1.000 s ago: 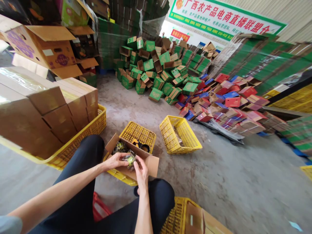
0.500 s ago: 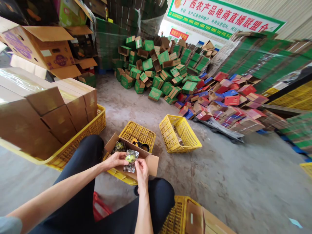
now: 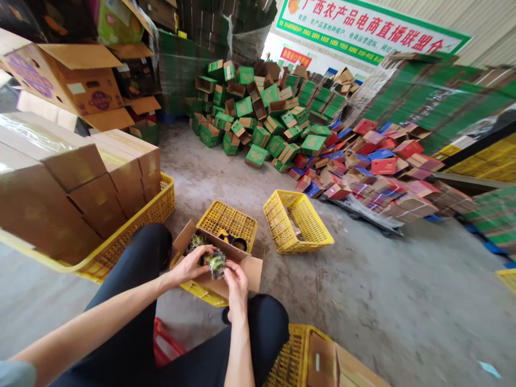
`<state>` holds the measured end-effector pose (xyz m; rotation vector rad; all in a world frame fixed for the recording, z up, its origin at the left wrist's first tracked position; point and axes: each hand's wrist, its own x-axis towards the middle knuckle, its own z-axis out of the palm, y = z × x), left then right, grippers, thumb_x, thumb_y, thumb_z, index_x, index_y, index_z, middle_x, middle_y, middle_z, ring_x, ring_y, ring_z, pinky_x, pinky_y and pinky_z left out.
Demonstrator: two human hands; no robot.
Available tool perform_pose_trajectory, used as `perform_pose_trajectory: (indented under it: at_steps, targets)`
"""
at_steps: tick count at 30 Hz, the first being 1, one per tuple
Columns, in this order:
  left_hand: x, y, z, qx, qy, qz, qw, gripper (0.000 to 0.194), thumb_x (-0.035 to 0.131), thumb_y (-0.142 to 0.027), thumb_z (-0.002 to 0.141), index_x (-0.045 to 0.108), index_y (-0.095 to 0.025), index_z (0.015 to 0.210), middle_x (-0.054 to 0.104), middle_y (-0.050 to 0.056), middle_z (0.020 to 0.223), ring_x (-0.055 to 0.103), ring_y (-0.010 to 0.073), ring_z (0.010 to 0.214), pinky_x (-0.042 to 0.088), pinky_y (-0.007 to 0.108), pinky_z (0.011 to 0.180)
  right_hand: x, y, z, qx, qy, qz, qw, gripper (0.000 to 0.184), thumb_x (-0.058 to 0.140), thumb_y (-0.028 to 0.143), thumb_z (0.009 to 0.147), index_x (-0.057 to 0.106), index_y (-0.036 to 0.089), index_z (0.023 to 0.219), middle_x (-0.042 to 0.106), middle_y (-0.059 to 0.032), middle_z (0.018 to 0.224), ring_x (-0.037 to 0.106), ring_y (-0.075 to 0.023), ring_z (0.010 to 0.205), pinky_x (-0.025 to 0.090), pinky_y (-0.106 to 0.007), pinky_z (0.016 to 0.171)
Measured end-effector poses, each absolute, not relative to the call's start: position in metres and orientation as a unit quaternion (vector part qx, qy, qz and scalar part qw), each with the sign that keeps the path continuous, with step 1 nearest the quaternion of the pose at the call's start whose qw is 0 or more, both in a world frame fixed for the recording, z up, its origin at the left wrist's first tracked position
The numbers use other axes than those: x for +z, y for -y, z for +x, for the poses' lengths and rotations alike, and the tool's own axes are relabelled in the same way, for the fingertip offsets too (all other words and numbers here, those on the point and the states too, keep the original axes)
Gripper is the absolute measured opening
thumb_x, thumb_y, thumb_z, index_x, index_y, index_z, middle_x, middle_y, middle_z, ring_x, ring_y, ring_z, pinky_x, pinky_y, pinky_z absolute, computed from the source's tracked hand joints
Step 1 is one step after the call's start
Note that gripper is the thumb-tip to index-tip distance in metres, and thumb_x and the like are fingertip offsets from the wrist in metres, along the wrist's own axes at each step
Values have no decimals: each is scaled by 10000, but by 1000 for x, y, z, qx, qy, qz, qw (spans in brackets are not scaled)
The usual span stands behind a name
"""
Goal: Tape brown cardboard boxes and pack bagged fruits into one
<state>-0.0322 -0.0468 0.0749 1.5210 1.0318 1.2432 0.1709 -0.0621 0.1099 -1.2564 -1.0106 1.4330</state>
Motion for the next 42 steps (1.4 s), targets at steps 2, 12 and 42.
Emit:
perform_pose_trajectory:
  at_steps: [2, 12, 42]
  targets:
    - [74, 47, -31, 509, -414, 597, 462, 388, 769, -173, 779, 657, -217, 1147, 546, 121, 1476, 483, 305, 1390, 377, 423, 1166, 109, 61, 172, 585, 405, -511, 483, 406, 849, 473, 744, 770, 234, 1061, 784, -70, 1128, 720, -285, 1065, 558, -436, 981]
    - [76, 45, -30, 525, -355, 402, 661, 688, 781, -319, 812, 497, -246, 1434, 420, 165, 1577, 648, 264, 1115, 557, 375, 906, 100, 57, 176, 567, 404, -521, 493, 380, 855, 423, 708, 744, 232, 1018, 787, -58, 1061, 722, -266, 1015, 555, -409, 956]
    - [45, 29, -35, 402, -538, 637, 378, 314, 583, -158, 889, 723, -164, 1170, 732, 103, 1166, 699, 227, 1089, 557, 368, 1000, 98, -11, 173, 231, 802, -550, -33, 432, 649, 177, 922, 686, 232, 1349, 555, -122, 1532, 545, -223, 1393, 401, -308, 1152]
